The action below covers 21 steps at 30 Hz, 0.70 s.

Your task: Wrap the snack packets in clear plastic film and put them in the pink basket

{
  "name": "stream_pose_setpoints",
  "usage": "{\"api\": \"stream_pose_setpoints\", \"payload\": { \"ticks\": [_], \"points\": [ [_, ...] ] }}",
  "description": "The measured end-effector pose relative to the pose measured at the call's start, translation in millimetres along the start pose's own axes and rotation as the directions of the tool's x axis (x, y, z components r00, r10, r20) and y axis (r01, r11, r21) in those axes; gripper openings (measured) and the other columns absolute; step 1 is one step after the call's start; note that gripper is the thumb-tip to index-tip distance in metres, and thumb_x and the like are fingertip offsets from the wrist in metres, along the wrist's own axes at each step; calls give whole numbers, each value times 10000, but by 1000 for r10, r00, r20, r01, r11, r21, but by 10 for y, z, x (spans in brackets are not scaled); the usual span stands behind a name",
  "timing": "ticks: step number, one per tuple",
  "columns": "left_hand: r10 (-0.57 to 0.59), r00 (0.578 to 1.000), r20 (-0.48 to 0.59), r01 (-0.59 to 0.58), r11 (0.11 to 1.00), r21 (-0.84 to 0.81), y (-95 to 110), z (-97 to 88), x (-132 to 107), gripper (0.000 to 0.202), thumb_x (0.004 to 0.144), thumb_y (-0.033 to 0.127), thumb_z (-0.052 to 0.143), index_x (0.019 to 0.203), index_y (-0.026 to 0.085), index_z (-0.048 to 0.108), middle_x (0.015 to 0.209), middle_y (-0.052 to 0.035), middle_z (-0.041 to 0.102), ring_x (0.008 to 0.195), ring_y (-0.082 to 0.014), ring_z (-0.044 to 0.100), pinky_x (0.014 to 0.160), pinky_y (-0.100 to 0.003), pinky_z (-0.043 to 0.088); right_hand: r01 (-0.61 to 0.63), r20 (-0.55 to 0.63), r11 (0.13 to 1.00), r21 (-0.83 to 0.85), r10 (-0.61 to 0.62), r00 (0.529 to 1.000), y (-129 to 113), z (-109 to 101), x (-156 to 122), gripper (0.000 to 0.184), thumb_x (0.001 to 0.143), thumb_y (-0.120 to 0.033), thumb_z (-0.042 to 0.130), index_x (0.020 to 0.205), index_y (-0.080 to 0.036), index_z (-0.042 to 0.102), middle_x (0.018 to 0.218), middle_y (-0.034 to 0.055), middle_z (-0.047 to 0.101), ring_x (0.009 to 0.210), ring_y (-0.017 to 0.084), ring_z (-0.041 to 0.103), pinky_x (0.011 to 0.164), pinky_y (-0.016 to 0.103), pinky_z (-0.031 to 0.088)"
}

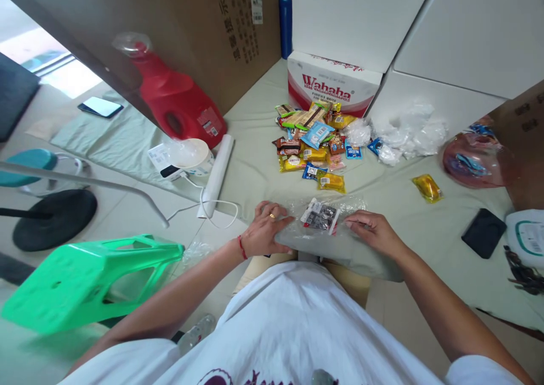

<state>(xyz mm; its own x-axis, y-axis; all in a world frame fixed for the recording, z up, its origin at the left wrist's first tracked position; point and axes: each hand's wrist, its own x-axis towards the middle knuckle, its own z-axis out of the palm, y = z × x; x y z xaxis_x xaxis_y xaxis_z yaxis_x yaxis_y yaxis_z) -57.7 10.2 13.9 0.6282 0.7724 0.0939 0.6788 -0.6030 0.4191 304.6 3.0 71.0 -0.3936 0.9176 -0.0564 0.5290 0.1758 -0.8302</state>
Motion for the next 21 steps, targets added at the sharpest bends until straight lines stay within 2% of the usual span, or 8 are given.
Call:
{"api": "stream_pose_setpoints", "payload": {
  "ticks": [3,5,9,12,15,17,19,21],
  "points": [
    [-46,997,-61,31,975,-221,15,33,29,473,802,689,717,944,250,819,1205,-136,643,1236,-354,497,1140,-587,297,-36,8,998,60,35,999,55,-26,15,346,980,-503,600,995,-226,808,993,66,770,898,208,694,840,320,524],
    [-102,989,-105,52,916,-397,-27,23,74,394,886,600,680,790,233,785,1172,-125,658,1222,-315,524,1127,-532,342,-82,20,990,113,80,997,97,-55,28,360,954,-528,630,994,-217,807,981,65,771,875,204,684,811,309,520],
    [-265,955,-134,88,686,-722,-167,-37,230,397,914,589,668,819,206,707,1133,-129,699,1165,-273,610,1087,-462,437,-231,56,949,213,224,973,197,-106,103,457,874,-617,682,977,-187,798,796,38,718,632,141,559,596,256,434],
    [-434,894,-109,175,563,-808,-220,-77,341,437,940,631,608,900,199,661,1052,-106,743,1076,-247,660,1026,-421,479,-327,70,903,280,320,945,283,-112,188,530,814,-660,711,985,-163,782,662,-2,629,544,106,442,535,239,340],
    [-499,856,-136,249,629,-737,-158,-121,356,523,983,676,472,977,196,681,948,-79,759,937,-225,665,957,-395,484,-383,65,865,325,383,921,375,-93,254,576,770,-675,733,1001,-148,771,643,-14,598,544,99,410,532,235,305],
    [-391,907,-153,218,750,-624,-58,-142,310,558,975,688,460,1084,206,718,999,-91,772,1007,-257,657,1004,-423,447,-390,62,857,335,393,917,432,-78,273,569,761,-667,740,987,-146,769,667,-7,609,565,100,418,543,234,303],
    [-268,958,-101,183,844,-505,52,-136,251,604,876,698,619,1243,227,711,1104,-103,778,1118,-306,632,1059,-460,401,-391,63,857,336,394,917,474,-71,279,552,764,-659,741,971,-148,768,689,-2,619,580,101,425,552,234,301],
    [-261,964,-47,214,869,-447,124,-100,212,635,777,621,765,1280,239,708,1076,-96,787,1112,-322,635,1057,-478,399,-389,67,860,330,390,919,495,-77,282,539,766,-653,741,961,-151,768,713,5,635,590,102,433,562,235,308]
  ]
}}
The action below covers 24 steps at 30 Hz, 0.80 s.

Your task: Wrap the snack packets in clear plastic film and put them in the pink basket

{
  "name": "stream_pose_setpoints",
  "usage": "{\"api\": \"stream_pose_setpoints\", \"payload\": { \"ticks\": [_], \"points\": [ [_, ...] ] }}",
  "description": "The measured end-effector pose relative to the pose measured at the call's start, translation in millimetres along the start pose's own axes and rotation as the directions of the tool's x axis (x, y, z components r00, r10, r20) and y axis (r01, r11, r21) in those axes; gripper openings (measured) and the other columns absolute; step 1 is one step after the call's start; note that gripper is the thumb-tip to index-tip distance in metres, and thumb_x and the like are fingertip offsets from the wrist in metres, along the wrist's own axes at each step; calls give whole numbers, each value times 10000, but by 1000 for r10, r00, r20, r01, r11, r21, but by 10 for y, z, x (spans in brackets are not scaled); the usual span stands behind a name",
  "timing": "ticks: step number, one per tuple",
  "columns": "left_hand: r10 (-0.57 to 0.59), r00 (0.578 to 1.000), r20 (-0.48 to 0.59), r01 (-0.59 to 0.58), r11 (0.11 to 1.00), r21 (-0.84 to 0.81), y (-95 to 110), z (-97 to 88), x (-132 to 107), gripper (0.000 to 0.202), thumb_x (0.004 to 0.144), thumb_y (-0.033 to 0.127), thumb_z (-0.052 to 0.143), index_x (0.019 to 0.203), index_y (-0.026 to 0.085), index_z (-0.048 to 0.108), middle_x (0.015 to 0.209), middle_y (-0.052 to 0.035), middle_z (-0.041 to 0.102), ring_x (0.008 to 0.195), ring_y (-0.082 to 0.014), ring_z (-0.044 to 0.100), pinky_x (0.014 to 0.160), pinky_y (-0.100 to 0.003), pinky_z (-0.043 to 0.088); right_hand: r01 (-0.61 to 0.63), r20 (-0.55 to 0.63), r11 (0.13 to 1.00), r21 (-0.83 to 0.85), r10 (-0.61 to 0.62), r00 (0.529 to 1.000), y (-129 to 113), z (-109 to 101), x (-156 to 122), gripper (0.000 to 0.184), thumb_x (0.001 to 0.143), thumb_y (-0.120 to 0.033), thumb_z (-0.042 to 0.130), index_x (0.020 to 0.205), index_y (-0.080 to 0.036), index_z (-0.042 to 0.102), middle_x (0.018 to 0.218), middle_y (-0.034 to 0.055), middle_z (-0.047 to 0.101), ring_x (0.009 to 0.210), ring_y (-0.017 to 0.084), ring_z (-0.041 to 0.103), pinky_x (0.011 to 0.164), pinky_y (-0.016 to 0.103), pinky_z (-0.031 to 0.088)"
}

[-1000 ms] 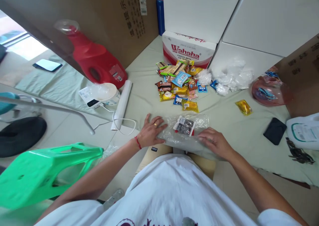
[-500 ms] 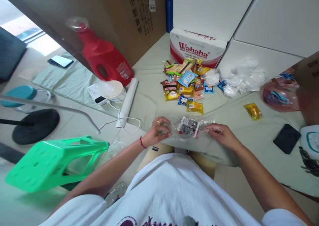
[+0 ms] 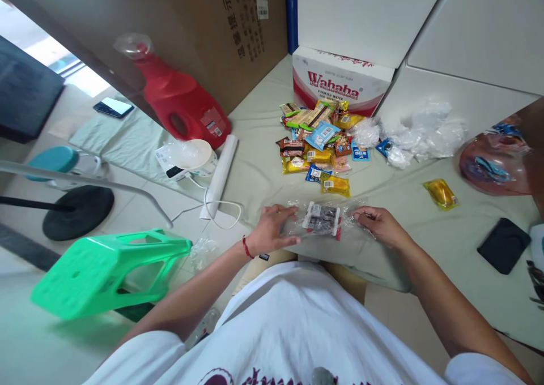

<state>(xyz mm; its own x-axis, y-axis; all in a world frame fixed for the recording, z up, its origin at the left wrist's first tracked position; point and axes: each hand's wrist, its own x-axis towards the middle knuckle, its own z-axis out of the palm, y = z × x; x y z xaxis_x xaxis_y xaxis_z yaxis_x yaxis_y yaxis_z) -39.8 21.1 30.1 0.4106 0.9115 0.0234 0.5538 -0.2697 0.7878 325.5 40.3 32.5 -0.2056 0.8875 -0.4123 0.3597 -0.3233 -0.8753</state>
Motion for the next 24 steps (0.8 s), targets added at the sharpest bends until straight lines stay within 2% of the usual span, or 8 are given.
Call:
{"api": "stream_pose_setpoints", "payload": {
  "ticks": [4,8,12,14,17,20,22,24],
  "points": [
    [-134,987,-89,120,981,-153,-95,55,46,268,832,447,713,957,222,789,887,-72,760,883,-233,681,925,-404,496,-3,1,1000,-14,3,1000,-27,-30,22,550,756,-671,740,953,-158,770,720,12,650,580,103,429,560,239,321],
    [-326,937,-128,264,898,-351,-243,32,233,300,821,451,686,954,193,763,808,-46,730,729,-186,646,722,-322,506,9,4,999,-50,-9,1000,-11,-54,86,585,765,-691,710,988,-155,781,729,24,664,587,114,451,561,245,336],
    [-411,887,-211,391,911,-130,-248,81,402,261,802,357,684,1012,212,742,707,-20,691,767,-227,631,767,-353,492,19,-33,958,-287,-29,999,37,-80,143,559,855,-615,614,1157,-170,770,653,2,617,570,144,486,565,263,360],
    [-384,884,-268,418,905,82,-208,128,443,226,783,281,685,993,224,744,737,-40,702,901,-279,636,883,-415,482,24,-109,846,-533,-97,989,-24,-84,136,459,906,-522,578,1153,-191,777,735,36,662,651,183,561,625,290,411],
    [-351,877,-328,432,874,220,-141,190,436,359,797,287,673,1146,218,720,956,-89,723,1035,-321,608,951,-467,470,92,-147,591,-802,-345,927,-273,-26,117,386,978,-435,531,1179,-208,769,985,113,710,915,265,611,767,347,462],
    [-339,864,-373,443,863,242,-86,237,382,605,790,341,681,1370,188,612,1298,-154,633,1215,-360,543,1010,-497,459,365,117,349,-863,-565,817,-590,148,194,466,965,-338,595,1411,-212,643,1316,149,649,1225,329,500,979,424,428],
    [-333,875,-350,430,867,251,-49,273,364,736,763,339,697,1460,168,532,1443,-178,545,1332,-383,471,1077,-519,418,516,327,225,-826,-554,766,-754,302,317,536,922,-254,651,1454,-215,602,1405,144,610,1318,337,426,1060,457,357],
    [-331,890,-314,413,877,247,-14,311,384,837,746,340,716,1522,162,457,1481,-185,523,1377,-391,432,1113,-530,378,557,424,183,-810,-473,772,-858,437,465,386,931,-224,644,1313,-213,700,1274,138,678,1276,326,452,1039,456,332]
  ]
}}
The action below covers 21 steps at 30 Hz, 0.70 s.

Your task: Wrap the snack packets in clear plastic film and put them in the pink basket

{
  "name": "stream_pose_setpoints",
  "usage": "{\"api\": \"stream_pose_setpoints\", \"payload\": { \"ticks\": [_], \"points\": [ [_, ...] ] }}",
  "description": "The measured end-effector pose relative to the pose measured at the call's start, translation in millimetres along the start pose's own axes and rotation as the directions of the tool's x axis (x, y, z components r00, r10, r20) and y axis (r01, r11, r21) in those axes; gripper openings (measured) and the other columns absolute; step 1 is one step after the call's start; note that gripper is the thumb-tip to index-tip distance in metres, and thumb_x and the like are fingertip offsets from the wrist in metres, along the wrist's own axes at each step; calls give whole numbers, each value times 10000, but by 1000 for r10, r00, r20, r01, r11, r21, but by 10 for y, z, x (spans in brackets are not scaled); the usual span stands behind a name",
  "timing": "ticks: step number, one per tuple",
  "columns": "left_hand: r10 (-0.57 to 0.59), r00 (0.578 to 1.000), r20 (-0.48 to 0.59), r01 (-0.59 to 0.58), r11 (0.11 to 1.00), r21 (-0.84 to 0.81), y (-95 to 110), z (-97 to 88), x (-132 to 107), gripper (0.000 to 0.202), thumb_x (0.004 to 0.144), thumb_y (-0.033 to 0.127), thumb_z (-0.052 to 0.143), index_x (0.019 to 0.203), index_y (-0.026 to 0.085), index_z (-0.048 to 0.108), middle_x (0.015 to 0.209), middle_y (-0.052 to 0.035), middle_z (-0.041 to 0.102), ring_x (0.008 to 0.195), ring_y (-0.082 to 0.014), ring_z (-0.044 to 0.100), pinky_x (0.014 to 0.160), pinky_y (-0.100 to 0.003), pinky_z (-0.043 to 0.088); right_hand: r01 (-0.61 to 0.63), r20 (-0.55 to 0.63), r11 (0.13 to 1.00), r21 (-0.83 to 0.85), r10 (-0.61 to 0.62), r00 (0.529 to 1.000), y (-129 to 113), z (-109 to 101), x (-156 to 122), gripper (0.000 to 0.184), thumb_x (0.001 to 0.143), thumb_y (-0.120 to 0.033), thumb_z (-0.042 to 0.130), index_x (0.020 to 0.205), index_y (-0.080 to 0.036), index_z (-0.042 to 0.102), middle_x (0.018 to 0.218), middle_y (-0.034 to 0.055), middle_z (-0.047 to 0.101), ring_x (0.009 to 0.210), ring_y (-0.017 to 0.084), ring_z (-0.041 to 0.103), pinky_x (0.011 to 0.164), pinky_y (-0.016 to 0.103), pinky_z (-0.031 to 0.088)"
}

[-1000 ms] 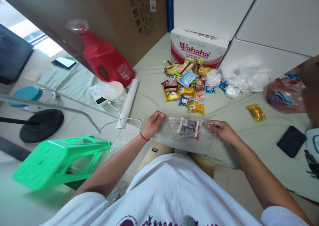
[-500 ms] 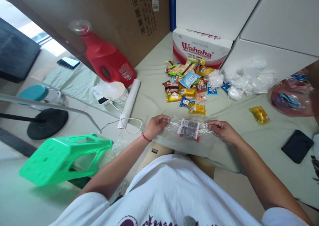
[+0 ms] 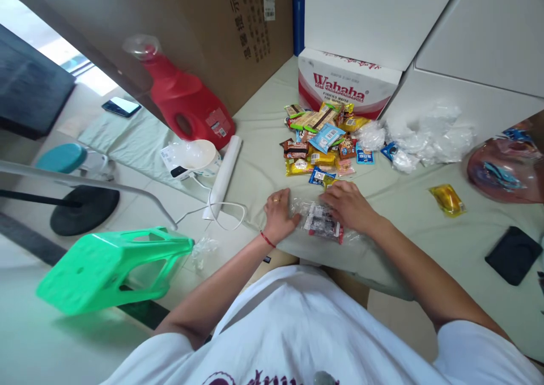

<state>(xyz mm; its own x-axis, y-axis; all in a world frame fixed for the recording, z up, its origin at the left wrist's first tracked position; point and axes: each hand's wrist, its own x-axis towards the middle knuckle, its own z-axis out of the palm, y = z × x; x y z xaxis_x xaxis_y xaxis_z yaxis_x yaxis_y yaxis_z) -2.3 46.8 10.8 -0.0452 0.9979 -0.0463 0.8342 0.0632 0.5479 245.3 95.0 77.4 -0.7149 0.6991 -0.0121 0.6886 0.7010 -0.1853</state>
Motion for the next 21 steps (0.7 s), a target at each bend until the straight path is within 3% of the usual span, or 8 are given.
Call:
{"api": "stream_pose_setpoints", "payload": {
  "ticks": [2,5,7,10,12,15,18,21],
  "points": [
    [6,1000,17,-6,1000,-27,54,32,31,926,738,351,741,1570,169,380,1443,-179,566,1350,-392,447,1102,-534,363,-17,59,1000,12,17,998,-2,24,160,233,985,-258,590,1119,-211,774,1069,125,722,1167,308,503,976,432,338],
    [28,999,20,-27,998,-60,109,82,110,937,737,351,776,1572,191,381,1308,-154,658,1256,-385,492,1042,-522,364,-72,26,993,95,70,997,22,32,252,289,1033,-294,515,1015,-210,792,933,102,718,992,265,543,894,375,356],
    [59,998,30,-58,998,-33,120,116,149,759,760,348,775,1467,212,531,1206,-144,689,1206,-381,501,995,-514,370,-102,-2,985,137,104,995,-8,22,223,301,1039,-280,495,1025,-213,789,913,88,714,904,239,551,865,351,366],
    [92,995,38,-92,996,17,112,158,165,293,802,342,755,1077,242,753,1065,-133,686,1143,-367,502,934,-498,382,-118,25,989,86,116,993,-201,40,85,304,1045,-259,476,1049,-214,777,884,86,703,855,234,555,843,350,377],
    [98,995,19,-99,995,5,96,155,166,107,800,318,759,869,236,761,1050,-128,675,1147,-357,500,923,-487,388,-80,76,997,7,80,994,-405,98,-44,292,1036,-228,483,1139,-219,756,900,100,702,894,255,558,833,360,383],
    [122,992,14,-121,991,-64,41,52,189,58,776,260,759,756,217,726,1116,-117,689,1210,-344,506,953,-471,404,-24,126,998,-65,32,992,-681,234,-246,346,1017,-244,541,1336,-249,673,1034,131,699,1011,295,548,840,382,395],
    [175,974,142,-149,973,-176,-36,-137,215,84,774,250,714,710,213,673,935,-75,720,997,-264,615,882,-394,457,-18,119,997,-72,27,993,-785,371,-405,456,989,-302,614,1444,-286,599,1160,146,652,1069,319,527,882,422,416],
    [137,926,352,15,918,-397,-25,-257,170,139,783,296,660,688,217,597,626,0,641,630,-175,585,649,-300,444,-15,83,999,-51,19,996,-743,488,-488,505,984,-263,611,1485,-316,572,1171,138,610,1058,313,517,941,465,435]
  ]
}}
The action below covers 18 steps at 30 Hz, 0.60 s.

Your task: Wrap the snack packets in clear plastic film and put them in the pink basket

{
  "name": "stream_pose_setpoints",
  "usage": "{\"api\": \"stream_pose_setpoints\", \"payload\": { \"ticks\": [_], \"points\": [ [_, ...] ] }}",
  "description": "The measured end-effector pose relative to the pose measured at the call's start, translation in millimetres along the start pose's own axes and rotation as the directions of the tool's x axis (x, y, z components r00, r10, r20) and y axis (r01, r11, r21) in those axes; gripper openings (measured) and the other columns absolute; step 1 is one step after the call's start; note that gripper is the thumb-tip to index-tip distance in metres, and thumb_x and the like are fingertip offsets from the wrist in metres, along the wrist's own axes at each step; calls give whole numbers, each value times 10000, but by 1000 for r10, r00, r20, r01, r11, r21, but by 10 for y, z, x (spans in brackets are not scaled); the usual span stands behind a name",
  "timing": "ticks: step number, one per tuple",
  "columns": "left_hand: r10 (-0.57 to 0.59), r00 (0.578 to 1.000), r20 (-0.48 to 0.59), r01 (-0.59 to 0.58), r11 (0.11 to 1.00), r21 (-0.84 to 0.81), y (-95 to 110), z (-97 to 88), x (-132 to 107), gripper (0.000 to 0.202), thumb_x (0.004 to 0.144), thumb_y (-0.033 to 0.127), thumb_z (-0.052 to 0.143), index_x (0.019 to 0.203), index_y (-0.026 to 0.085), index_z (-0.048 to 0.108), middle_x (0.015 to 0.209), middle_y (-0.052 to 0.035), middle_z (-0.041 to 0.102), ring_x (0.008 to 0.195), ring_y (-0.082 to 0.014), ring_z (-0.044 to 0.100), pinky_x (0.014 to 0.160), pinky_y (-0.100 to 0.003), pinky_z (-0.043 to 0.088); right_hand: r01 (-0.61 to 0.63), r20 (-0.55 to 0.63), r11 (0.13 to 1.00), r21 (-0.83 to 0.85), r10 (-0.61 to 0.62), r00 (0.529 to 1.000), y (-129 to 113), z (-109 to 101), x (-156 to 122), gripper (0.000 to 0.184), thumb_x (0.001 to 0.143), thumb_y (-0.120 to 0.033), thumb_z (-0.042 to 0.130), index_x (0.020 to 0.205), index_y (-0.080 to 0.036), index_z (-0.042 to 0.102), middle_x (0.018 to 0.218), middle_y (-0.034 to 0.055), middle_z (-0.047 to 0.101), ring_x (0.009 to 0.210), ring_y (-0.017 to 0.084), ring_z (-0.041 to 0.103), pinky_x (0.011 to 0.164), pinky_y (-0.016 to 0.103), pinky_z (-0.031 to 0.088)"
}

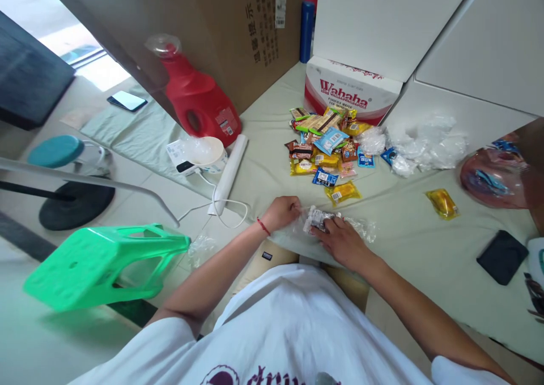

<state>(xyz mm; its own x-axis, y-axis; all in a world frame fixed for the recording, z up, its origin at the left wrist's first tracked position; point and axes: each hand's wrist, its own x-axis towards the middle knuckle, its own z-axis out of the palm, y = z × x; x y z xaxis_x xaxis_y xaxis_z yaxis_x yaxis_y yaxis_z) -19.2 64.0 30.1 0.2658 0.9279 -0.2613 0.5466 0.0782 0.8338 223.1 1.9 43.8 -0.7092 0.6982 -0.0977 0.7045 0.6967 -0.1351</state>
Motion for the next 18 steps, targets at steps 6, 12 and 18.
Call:
{"api": "stream_pose_setpoints", "payload": {
  "ticks": [6,12,18],
  "points": [
    [-108,983,150,177,788,-589,275,404,-90,216,769,393,627,728,181,620,647,-30,701,539,-146,622,498,-240,366,22,-67,986,166,-11,998,119,99,-78,396,969,-258,627,1361,-236,675,1109,137,580,1056,305,501,1008,507,462],
    [-6,999,44,21,939,-344,315,614,-69,234,816,324,569,880,216,767,846,-45,788,743,-208,693,680,-307,515,131,-218,896,424,-40,975,237,137,-296,449,1006,-364,584,1420,-195,620,1271,161,580,1190,297,513,1098,531,442],
    [54,923,-380,9,987,163,264,766,-72,461,801,309,744,1251,224,689,1205,-112,679,1094,-287,646,984,-417,509,217,-375,828,517,-8,927,272,436,-401,375,1020,-364,556,1325,-191,686,1444,171,571,1368,308,473,1156,545,416]
  ]
}}
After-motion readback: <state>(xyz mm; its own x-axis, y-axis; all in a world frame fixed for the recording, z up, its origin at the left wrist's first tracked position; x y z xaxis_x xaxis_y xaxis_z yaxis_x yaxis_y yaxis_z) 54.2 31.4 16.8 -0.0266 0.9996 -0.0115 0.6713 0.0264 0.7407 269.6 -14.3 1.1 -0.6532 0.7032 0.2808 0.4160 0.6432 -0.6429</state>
